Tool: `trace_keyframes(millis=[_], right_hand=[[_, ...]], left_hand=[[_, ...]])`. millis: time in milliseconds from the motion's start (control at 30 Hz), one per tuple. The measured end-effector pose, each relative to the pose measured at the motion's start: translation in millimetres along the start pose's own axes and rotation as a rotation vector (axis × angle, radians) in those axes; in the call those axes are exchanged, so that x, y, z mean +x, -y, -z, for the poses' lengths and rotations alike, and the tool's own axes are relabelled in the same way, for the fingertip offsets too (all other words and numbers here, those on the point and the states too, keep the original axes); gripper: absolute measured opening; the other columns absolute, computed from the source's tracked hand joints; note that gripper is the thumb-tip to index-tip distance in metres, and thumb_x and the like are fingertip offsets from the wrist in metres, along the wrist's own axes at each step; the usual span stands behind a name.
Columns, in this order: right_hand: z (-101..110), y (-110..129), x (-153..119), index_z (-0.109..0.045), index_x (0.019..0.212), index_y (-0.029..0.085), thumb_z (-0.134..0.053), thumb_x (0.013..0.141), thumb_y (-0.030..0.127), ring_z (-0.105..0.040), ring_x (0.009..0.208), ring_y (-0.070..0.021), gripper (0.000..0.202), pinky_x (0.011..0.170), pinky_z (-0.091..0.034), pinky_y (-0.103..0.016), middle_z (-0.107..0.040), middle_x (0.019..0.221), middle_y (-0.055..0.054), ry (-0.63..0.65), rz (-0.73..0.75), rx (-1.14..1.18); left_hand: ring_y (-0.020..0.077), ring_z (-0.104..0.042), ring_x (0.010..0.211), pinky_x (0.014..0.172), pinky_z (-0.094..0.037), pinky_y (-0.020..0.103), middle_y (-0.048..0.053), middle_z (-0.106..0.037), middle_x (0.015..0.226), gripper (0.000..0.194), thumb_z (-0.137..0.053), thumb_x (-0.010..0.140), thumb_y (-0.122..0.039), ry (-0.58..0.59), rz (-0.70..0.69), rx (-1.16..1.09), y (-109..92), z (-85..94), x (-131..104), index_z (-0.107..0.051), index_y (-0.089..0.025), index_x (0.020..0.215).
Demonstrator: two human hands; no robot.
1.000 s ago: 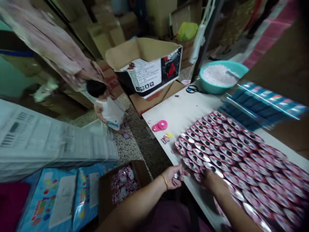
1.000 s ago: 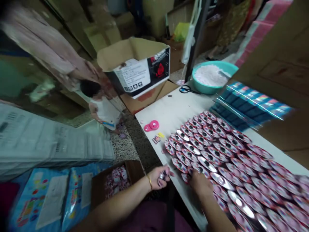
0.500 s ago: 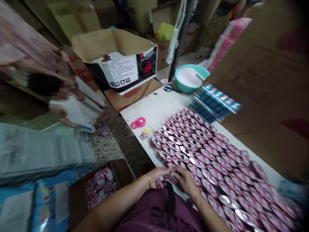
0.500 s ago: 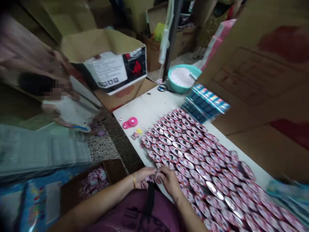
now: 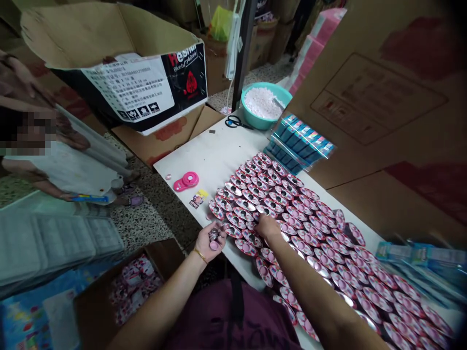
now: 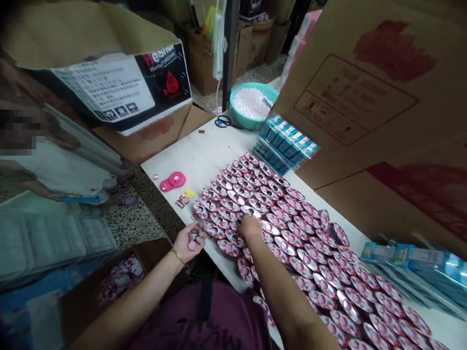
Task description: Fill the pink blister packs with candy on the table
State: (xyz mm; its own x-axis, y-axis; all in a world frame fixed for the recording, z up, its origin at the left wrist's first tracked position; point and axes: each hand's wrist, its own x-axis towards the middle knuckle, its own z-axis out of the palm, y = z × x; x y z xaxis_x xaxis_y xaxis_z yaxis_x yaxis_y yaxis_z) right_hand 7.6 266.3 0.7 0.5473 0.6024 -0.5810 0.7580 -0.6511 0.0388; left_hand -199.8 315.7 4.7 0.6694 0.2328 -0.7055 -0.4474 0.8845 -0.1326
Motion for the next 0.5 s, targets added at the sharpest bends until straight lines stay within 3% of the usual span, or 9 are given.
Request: trace_keyframes(millis=[100, 200, 300, 400, 500], right_hand=[[0.6, -7.7, 1.6, -0.052, 0.099, 0.014, -0.054, 0.066, 0.026, -0.057, 0.084, -0.0265, 0.035, 0.066, -0.042, -0.033, -0.059, 0.094, -0.014, -0.011, 0.000, -0.009], [0.2, -10.2, -16.4, -0.053, 0.099, 0.017, -0.053, 0.070, 0.032, -0.057, 0.080, -0.0247, 0.032, 0.066, -0.042, -0.033, -0.060, 0.087, -0.011, -0.086, 0.075, 0.068], [-5.1, 3.9, -50.4, -0.054, 0.102, 0.022, -0.045, 0.079, 0.032, -0.055, 0.084, -0.0185, 0.027, 0.072, -0.042, -0.028, -0.059, 0.091, -0.007, -0.239, 0.387, 0.292], [-13.4, 28.9, -81.0, -0.054, 0.106, 0.027, -0.040, 0.082, 0.024, -0.050, 0.090, -0.0147, 0.028, 0.076, -0.040, -0.024, -0.054, 0.097, -0.004, -0.275, 0.764, 0.450], [-17.9, 45.0, -95.0, -0.059, 0.101, 0.027, -0.043, 0.080, 0.019, -0.049, 0.085, -0.0141, 0.027, 0.071, -0.041, -0.022, -0.053, 0.091, -0.004, -0.227, 0.848, 0.492]], left_hand=[[0.0086, -0.053, 0.058, 0.050, -0.046, 0.019, 0.006, -0.058, 0.076, 0.009, -0.053, 0.074, -0.022, 0.013, -0.038, 0.021, 5.6, -2.0, 7.7, -0.053, -0.013, 0.074], [0.0152, -0.058, 0.071, 0.063, -0.048, 0.028, 0.009, -0.060, 0.081, 0.010, -0.053, 0.073, -0.023, 0.036, -0.058, 0.027, 12.1, -3.7, 15.4, -0.054, -0.013, 0.074], [0.0181, -0.059, 0.075, 0.062, -0.048, 0.029, 0.009, -0.061, 0.081, 0.012, -0.053, 0.072, -0.024, 0.073, -0.031, 0.046, 15.9, -7.7, 21.0, -0.055, -0.013, 0.074], [0.0160, -0.060, 0.069, 0.058, -0.047, 0.025, 0.009, -0.062, 0.076, 0.013, -0.053, 0.072, -0.025, 0.060, -0.009, 0.103, 19.5, -12.4, 23.6, -0.055, -0.012, 0.072], [0.0146, -0.060, 0.067, 0.058, -0.047, 0.023, 0.008, -0.062, 0.073, 0.014, -0.052, 0.072, -0.025, -0.017, 0.011, 0.123, 25.4, -14.8, 24.6, -0.055, -0.012, 0.068]])
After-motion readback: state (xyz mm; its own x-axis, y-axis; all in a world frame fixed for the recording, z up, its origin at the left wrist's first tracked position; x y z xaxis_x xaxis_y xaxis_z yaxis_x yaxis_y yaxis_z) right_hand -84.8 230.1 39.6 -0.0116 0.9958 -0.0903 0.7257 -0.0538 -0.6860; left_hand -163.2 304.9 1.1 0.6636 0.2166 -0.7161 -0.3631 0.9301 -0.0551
